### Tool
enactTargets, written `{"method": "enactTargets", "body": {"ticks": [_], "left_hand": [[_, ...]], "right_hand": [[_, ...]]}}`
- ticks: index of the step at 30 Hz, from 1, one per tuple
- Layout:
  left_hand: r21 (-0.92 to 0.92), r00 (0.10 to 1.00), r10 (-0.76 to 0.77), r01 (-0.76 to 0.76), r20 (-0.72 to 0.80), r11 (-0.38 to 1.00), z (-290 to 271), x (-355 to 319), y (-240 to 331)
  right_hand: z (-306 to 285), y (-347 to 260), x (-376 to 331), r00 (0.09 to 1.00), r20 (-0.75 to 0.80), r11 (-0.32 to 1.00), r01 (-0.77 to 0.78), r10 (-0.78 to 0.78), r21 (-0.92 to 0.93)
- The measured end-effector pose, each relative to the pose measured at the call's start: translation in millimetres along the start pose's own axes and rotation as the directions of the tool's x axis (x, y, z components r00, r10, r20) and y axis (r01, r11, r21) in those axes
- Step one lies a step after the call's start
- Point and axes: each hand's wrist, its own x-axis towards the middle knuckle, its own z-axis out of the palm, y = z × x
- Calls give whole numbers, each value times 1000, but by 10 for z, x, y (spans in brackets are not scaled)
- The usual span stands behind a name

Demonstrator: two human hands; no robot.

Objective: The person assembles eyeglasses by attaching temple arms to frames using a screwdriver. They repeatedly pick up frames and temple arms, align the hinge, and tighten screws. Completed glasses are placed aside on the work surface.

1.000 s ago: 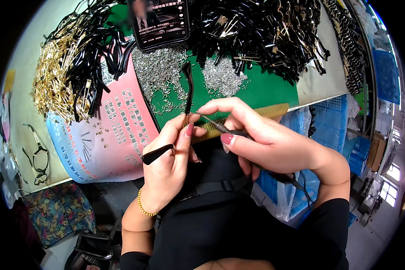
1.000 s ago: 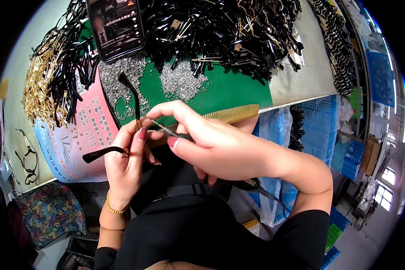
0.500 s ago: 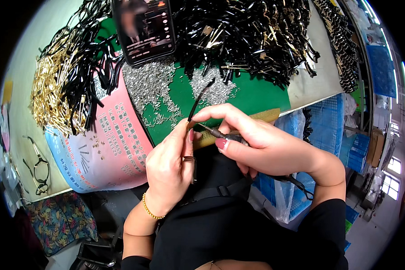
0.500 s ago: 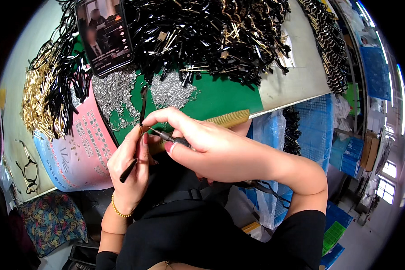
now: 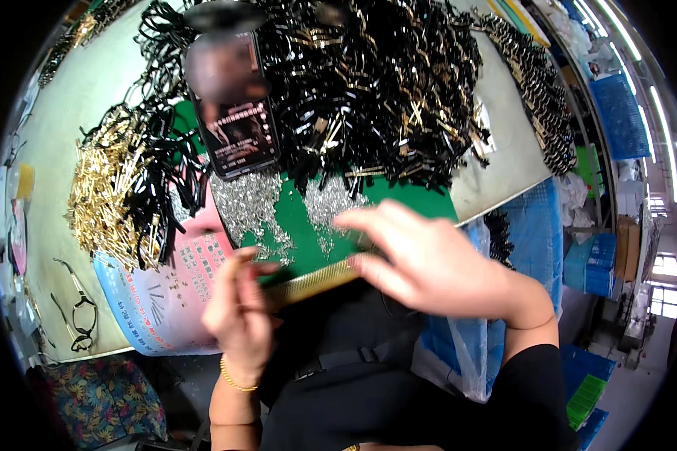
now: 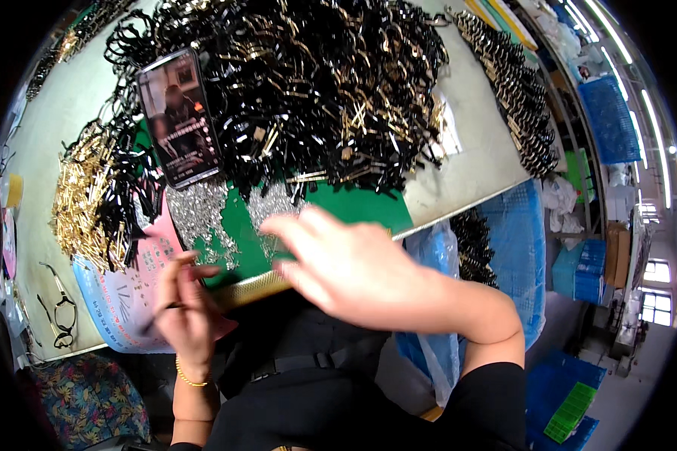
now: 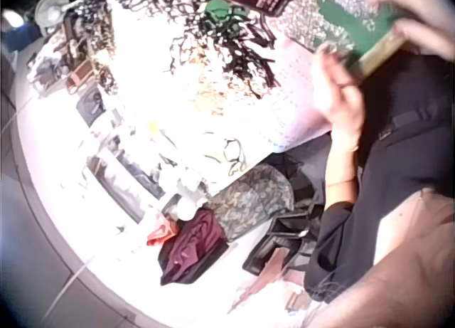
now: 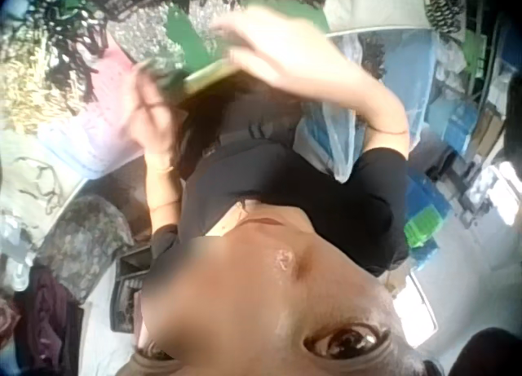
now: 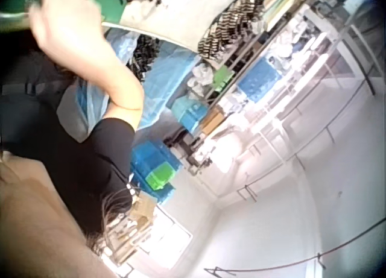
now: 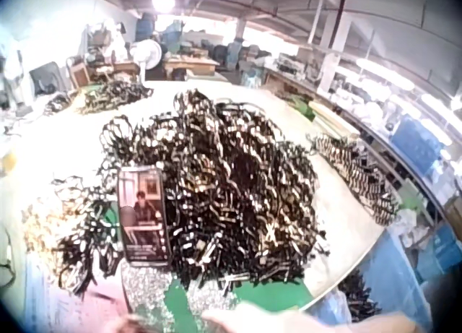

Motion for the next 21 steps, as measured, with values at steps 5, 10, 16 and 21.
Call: {"method": "enactTargets", "body": {"ticks": [5, 10, 16, 21], "left_hand": [[-233, 984, 5, -48, -180, 971, -213, 81, -357], [-156, 967, 101, -140, -236, 978, -178, 41, -392], [-440, 918, 63, -248, -392, 863, -287, -5, -390], [-224, 864, 76, -213, -498, 951, -416, -78, -279]], "right_hand": [[-395, 173, 950, 740, -638, 948, 1, -215, -318], [-493, 214, 1655, 690, -663, 824, -171, -291, -540], [-400, -304, 1091, 696, -651, 936, 88, -302, -340], [386, -513, 455, 848, 526, 511, -480, 63, 713]]}}
